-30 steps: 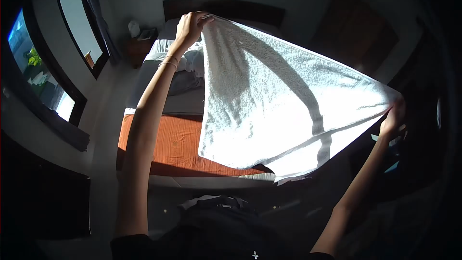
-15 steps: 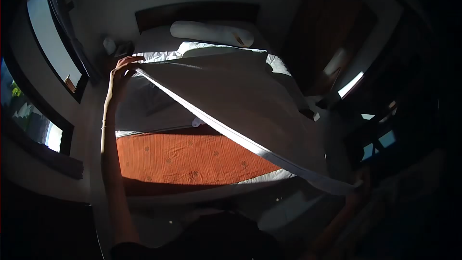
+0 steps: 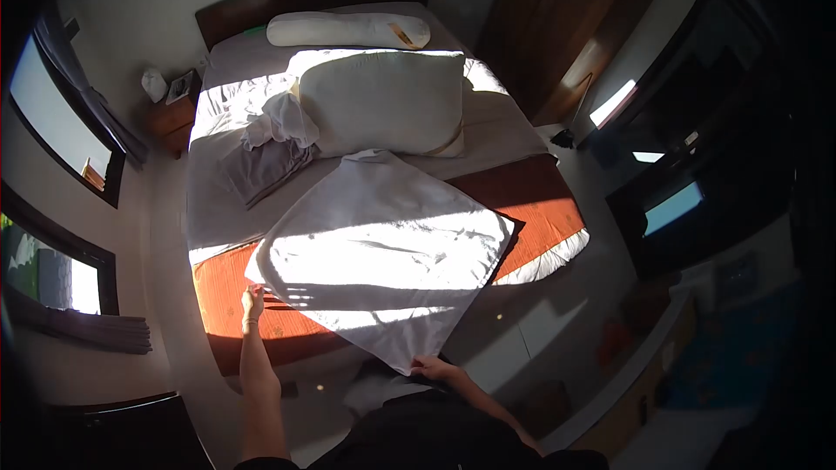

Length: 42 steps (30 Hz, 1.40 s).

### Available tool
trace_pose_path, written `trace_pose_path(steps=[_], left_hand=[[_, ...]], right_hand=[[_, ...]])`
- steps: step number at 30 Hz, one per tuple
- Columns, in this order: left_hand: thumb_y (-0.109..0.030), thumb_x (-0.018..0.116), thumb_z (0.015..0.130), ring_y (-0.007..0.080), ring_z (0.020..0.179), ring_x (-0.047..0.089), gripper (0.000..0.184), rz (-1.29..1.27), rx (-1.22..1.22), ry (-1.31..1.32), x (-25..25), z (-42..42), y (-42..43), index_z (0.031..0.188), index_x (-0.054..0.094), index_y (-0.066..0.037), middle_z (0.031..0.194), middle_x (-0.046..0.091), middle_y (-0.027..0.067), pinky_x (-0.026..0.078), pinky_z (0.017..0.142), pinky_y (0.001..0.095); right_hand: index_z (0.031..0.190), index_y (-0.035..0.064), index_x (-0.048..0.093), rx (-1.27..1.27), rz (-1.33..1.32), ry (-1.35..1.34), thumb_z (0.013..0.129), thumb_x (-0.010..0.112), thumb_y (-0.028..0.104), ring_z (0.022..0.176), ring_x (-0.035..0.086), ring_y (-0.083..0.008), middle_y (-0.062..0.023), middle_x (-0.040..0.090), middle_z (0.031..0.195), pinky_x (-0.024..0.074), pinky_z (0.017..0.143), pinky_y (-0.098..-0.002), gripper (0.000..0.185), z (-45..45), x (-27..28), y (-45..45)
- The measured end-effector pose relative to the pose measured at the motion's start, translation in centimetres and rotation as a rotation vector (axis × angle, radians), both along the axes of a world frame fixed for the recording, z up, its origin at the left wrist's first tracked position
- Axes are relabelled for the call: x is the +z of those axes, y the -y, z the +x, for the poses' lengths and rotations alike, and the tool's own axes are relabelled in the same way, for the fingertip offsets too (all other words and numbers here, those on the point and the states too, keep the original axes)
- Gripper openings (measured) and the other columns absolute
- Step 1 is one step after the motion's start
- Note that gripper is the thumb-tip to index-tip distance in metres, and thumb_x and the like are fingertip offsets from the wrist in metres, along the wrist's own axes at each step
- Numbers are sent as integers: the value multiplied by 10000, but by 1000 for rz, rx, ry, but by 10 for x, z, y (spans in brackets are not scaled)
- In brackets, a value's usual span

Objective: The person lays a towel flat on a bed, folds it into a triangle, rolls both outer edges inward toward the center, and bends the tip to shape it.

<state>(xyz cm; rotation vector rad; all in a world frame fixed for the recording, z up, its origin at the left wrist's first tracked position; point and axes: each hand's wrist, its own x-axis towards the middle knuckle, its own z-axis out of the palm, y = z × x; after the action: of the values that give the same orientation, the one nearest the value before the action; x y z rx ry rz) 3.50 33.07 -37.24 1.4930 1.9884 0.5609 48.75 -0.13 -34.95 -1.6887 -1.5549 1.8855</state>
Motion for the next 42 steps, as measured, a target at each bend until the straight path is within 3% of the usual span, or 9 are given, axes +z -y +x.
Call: trace_pose_path(steps=[6,15,18,22,26,32,38,40,42], left_hand=[[-240,621,831,382,1332,265,644,178,-84,-128,6,70,113,1397,328,-147,1482,244,146,283,1049,507],[-97,601,858,356,1047,527,305,421,208,110,21,80,117,1136,534,9,1113,520,203,422,905,413],[-89,600,858,335,1059,514,297,529,143,29,46,93,76,1132,528,-1,1089,520,181,406,922,399],[-112,613,847,332,1116,477,315,537,-93,-48,78,143,-10,1139,523,-36,1143,513,173,368,973,415],[-131,632,828,368,1151,460,399,460,-377,-150,104,231,-103,1195,498,-46,1231,490,186,377,959,429],[-149,665,799,385,1192,440,555,522,-602,-117,62,346,-239,1280,414,-35,1318,427,208,390,973,431],[-119,625,790,382,1124,492,411,370,-659,-276,23,413,-302,1171,501,-23,1207,506,219,413,934,427],[-97,603,793,385,1068,533,296,271,-647,-306,23,424,-317,1072,559,-10,1106,569,220,437,897,434],[-83,571,807,347,976,596,217,305,-580,-197,33,430,-318,1003,587,7,976,618,198,474,825,415]], right_hand=[[980,19,605,165,40,190,868,582,303,922,621,-338,-186,648,952,481,790,-423,306,-10,-11,5],[959,32,594,-697,359,389,829,636,185,824,648,-251,-137,655,874,504,734,-361,205,84,15,-64],[983,16,525,-1040,577,69,800,641,114,787,603,-300,-149,594,872,486,716,-390,238,160,-60,-87],[1054,28,436,-1291,823,264,753,642,71,925,488,-303,-158,494,986,414,820,-404,367,263,-141,-146],[1170,53,413,-1049,738,734,732,667,104,1046,439,-384,-187,474,1103,341,918,-487,510,318,-32,-202],[1413,185,275,-856,429,862,676,776,287,1320,247,-455,-247,225,1455,300,1049,-521,897,373,-27,-253],[1296,123,411,-609,368,883,646,785,325,1319,268,-398,-204,421,1350,208,1073,-529,777,387,-27,-267],[1158,68,497,-711,634,955,675,766,240,1226,395,-369,-206,536,1139,280,1033,-488,579,415,-191,-228],[1128,42,498,-909,474,638,670,763,160,1169,451,-339,-207,535,1114,361,972,-435,542,401,-150,-231]])
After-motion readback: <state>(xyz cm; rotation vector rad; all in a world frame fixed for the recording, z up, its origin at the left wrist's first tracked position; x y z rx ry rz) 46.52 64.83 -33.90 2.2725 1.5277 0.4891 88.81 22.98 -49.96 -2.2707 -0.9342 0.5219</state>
